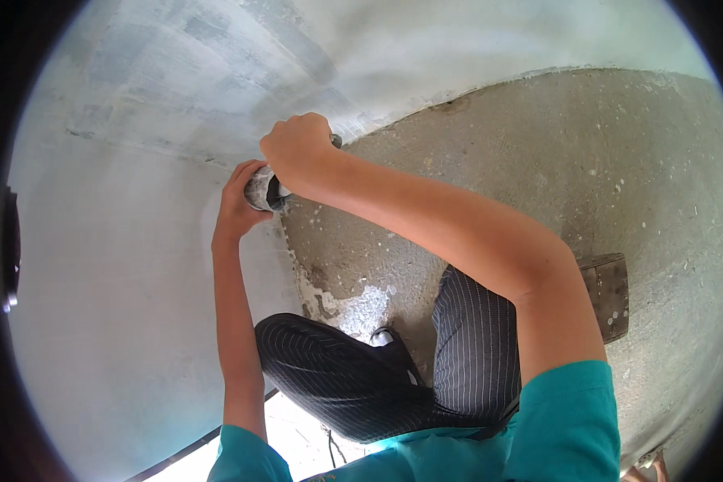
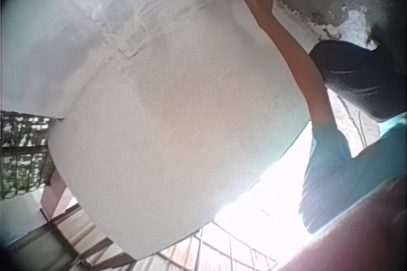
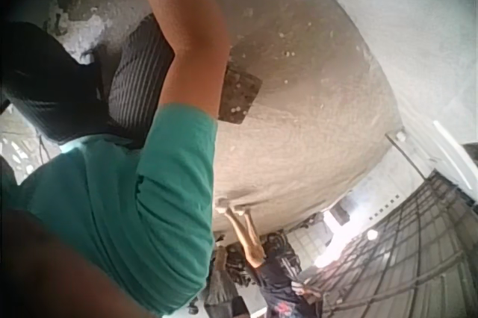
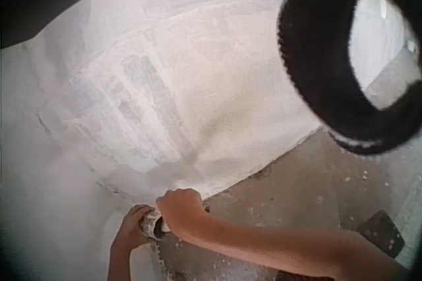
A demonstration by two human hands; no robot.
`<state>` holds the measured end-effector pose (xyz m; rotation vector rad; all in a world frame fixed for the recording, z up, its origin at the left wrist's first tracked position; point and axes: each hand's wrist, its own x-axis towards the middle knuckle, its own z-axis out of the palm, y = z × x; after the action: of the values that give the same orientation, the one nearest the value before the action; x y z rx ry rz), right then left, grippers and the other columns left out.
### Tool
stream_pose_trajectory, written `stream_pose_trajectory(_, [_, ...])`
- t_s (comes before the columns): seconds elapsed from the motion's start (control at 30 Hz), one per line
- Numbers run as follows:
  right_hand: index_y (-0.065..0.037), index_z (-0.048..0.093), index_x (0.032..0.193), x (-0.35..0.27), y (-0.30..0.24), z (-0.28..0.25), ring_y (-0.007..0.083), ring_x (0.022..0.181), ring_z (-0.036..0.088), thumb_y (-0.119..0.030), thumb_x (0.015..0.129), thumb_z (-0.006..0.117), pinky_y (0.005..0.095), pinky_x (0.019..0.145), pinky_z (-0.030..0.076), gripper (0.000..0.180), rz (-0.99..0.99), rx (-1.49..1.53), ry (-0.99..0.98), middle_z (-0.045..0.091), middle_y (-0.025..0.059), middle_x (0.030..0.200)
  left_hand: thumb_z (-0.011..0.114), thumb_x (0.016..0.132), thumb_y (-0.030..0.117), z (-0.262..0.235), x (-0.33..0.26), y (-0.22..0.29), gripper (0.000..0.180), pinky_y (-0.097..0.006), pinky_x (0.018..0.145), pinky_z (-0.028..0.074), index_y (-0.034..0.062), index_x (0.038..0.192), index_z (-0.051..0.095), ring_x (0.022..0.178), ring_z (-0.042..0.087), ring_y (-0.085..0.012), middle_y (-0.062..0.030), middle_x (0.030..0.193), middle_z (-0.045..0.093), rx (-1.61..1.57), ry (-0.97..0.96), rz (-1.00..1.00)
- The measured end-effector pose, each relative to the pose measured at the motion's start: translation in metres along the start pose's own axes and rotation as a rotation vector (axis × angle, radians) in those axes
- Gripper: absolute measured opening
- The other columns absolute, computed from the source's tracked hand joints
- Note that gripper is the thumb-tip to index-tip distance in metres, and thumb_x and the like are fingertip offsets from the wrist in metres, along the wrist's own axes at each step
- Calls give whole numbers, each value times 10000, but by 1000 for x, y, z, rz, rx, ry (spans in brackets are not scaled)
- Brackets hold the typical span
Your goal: The person is painting a concrete wall or ledge using a paintbrush and a small can of white paint.
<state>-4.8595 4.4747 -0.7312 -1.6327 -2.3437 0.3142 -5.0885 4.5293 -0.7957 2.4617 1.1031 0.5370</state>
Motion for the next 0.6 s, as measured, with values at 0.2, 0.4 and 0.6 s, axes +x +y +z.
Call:
stream_pose_trajectory(0.2, [-37, 663, 795, 0, -4, -3, 281, 760, 685, -25, 742, 643, 372, 577, 534, 58, -8, 15, 14, 665, 140, 814, 770, 385, -75, -13, -3, 7, 820, -374, 955, 459, 78, 1167, 577, 1126, 528, -295, -90, 1205, 550, 2, 6, -59])
stream_pose_trajectory(0.4, [-32, 661, 798, -1, -3, 0, 284, 752, 684, -19, 744, 638, 376, 571, 531, 61, -36, 25, 53, 665, 146, 810, 759, 379, -86, -13, -4, 7, 831, -366, 940, 473, 84, 1172, 580, 1120, 533, -289, -83, 1216, 544, 52, 15, -40])
stream_pose_trajectory(0.6, [-28, 659, 800, -2, 0, 3, 289, 746, 682, -17, 745, 637, 383, 573, 530, 60, -64, 9, 83, 661, 148, 814, 751, 363, -98, -14, -4, 5, 844, -370, 938, 476, 84, 1170, 584, 1109, 536, -290, -76, 1211, 545, 61, 39, -6])
